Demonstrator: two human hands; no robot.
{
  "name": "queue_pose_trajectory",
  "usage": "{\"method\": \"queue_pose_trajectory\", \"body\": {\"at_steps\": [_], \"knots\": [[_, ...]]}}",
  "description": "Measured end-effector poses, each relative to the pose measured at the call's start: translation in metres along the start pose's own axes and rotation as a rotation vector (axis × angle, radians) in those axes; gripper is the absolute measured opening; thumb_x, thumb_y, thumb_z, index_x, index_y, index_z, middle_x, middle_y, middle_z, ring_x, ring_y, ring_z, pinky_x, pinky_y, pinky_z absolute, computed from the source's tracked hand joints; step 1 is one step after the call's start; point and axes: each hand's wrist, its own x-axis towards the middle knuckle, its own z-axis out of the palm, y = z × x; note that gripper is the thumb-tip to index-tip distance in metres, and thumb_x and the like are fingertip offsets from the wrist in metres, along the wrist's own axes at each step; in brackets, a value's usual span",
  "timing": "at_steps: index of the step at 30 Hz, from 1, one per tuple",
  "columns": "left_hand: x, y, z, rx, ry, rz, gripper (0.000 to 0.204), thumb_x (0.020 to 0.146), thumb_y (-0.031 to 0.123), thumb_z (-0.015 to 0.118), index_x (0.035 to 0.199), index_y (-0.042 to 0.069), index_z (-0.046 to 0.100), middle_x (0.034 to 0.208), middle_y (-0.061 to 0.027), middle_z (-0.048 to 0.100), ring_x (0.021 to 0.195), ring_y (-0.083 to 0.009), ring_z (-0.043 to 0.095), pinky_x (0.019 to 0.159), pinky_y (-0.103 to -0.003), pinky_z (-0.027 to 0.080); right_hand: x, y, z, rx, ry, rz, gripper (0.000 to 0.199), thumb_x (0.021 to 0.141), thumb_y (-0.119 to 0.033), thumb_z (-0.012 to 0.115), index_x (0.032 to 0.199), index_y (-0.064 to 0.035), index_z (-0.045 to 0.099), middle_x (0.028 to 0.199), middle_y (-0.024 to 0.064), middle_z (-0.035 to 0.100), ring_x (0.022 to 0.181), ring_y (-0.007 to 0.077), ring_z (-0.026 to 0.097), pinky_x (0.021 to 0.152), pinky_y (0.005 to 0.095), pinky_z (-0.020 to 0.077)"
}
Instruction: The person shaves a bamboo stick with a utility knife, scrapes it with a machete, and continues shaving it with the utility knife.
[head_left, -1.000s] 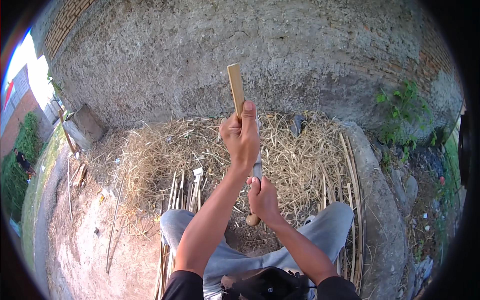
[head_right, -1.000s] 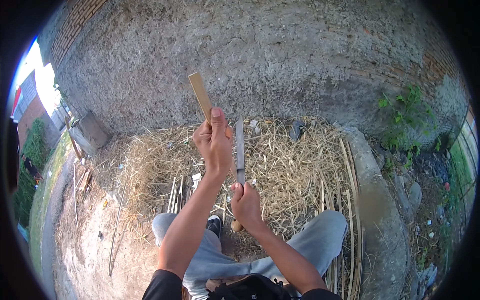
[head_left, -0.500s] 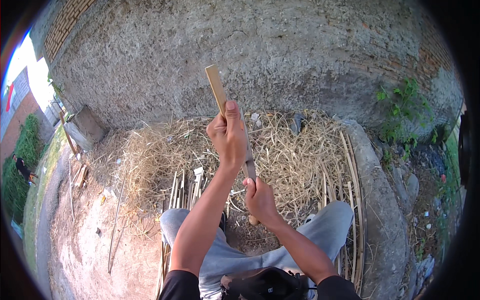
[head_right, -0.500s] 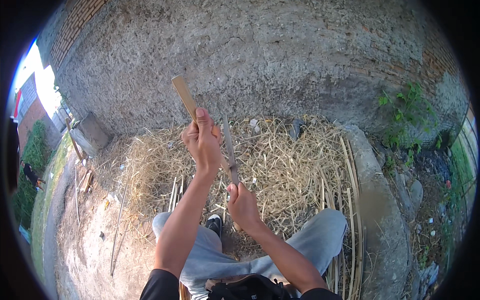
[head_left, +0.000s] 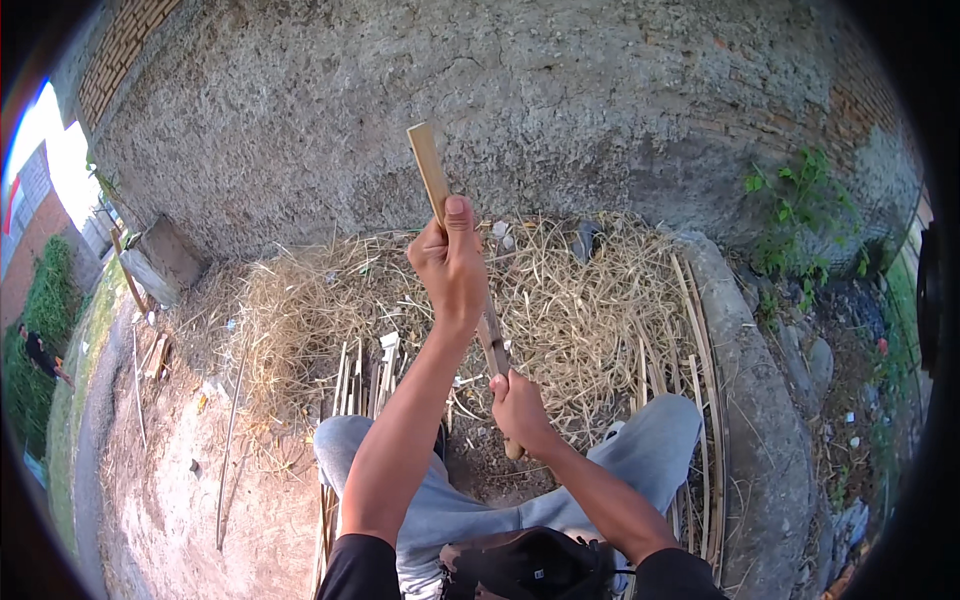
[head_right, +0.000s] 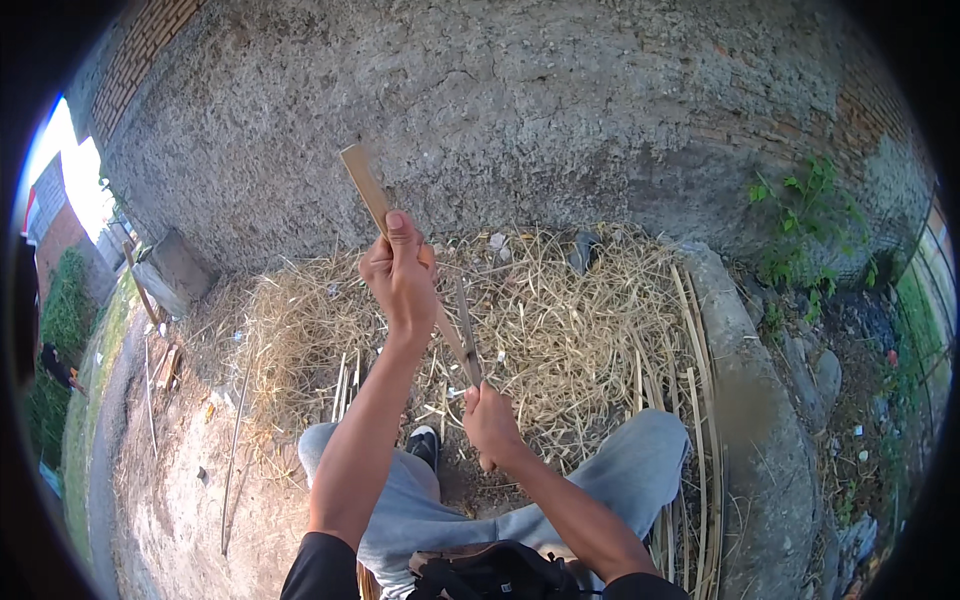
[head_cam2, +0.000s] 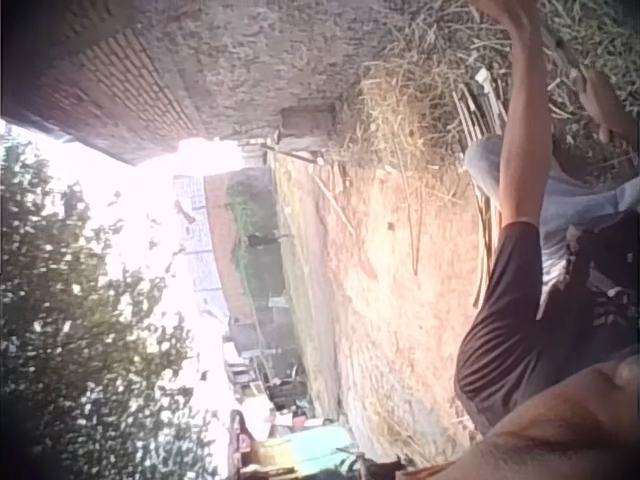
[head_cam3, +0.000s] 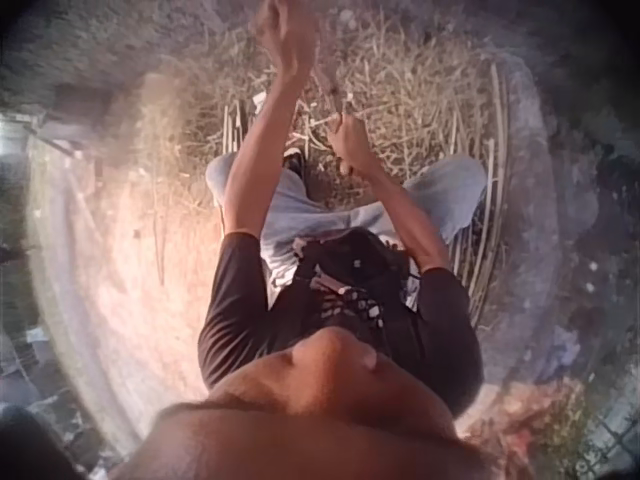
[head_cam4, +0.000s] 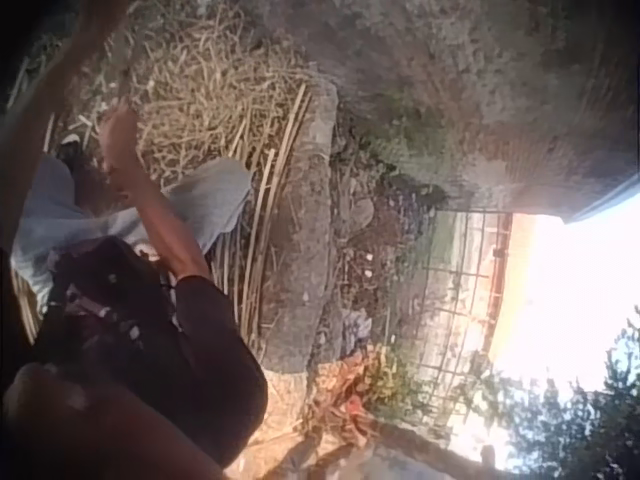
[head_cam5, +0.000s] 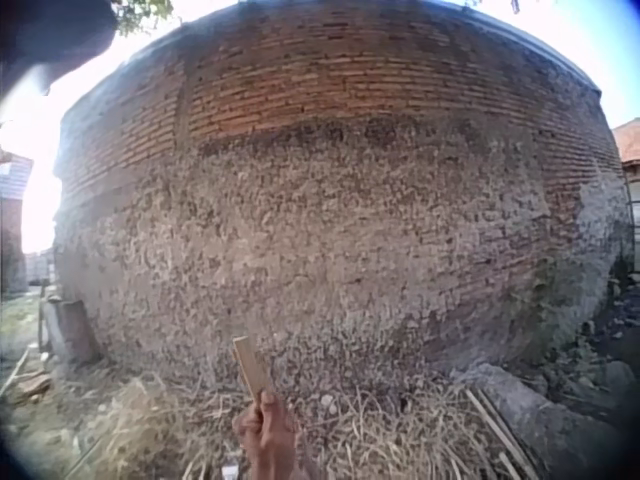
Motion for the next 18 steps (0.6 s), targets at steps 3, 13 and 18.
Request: {"method": "queue_pose_trajectory", "body": {"at_steps": [3, 13, 18], "knots": [[-0.002, 0.006, 0.002, -0.014, 0.027, -0.024, 0.047, 0.099, 0.040, 0.051, 0.062, 0.011, 0.043, 0.053, 0.0058, 0.035, 0.043, -0.0031, 0.031, 0.038, -0.023, 0.020, 0.010, -0.042, -0.041, 0.245, -0.002, -0.079, 0.025, 0.097, -0.017, 0.047, 0.087, 0.0042, 0.057, 0.073, 0.0277, 0.062, 0.074, 0.0429, 0.064, 0.065, 0.0482, 0.0508], [-0.001, 0.010, 0.003, -0.029, 0.030, -0.078, 0.052, 0.099, 0.038, 0.053, 0.057, 0.009, 0.041, 0.049, 0.0064, 0.037, 0.045, -0.0034, 0.030, 0.040, -0.026, 0.020, 0.018, -0.051, -0.043, 0.219, 0.032, -0.166, 0.025, 0.096, -0.016, 0.047, 0.085, 0.0029, 0.058, 0.076, 0.0211, 0.065, 0.074, 0.0400, 0.064, 0.066, 0.0461, 0.0503], [-0.003, 0.003, 0.009, -0.034, -0.042, 0.000, 0.049, 0.099, 0.041, 0.051, 0.061, 0.011, 0.042, 0.051, 0.0056, 0.034, 0.042, -0.0036, 0.031, 0.037, -0.023, 0.021, 0.001, 0.042, 0.021, 0.084, 0.032, 0.053, 0.024, 0.096, -0.015, 0.047, 0.085, 0.0035, 0.059, 0.073, 0.0196, 0.064, 0.071, 0.0388, 0.064, 0.066, 0.0462, 0.0507]]}}
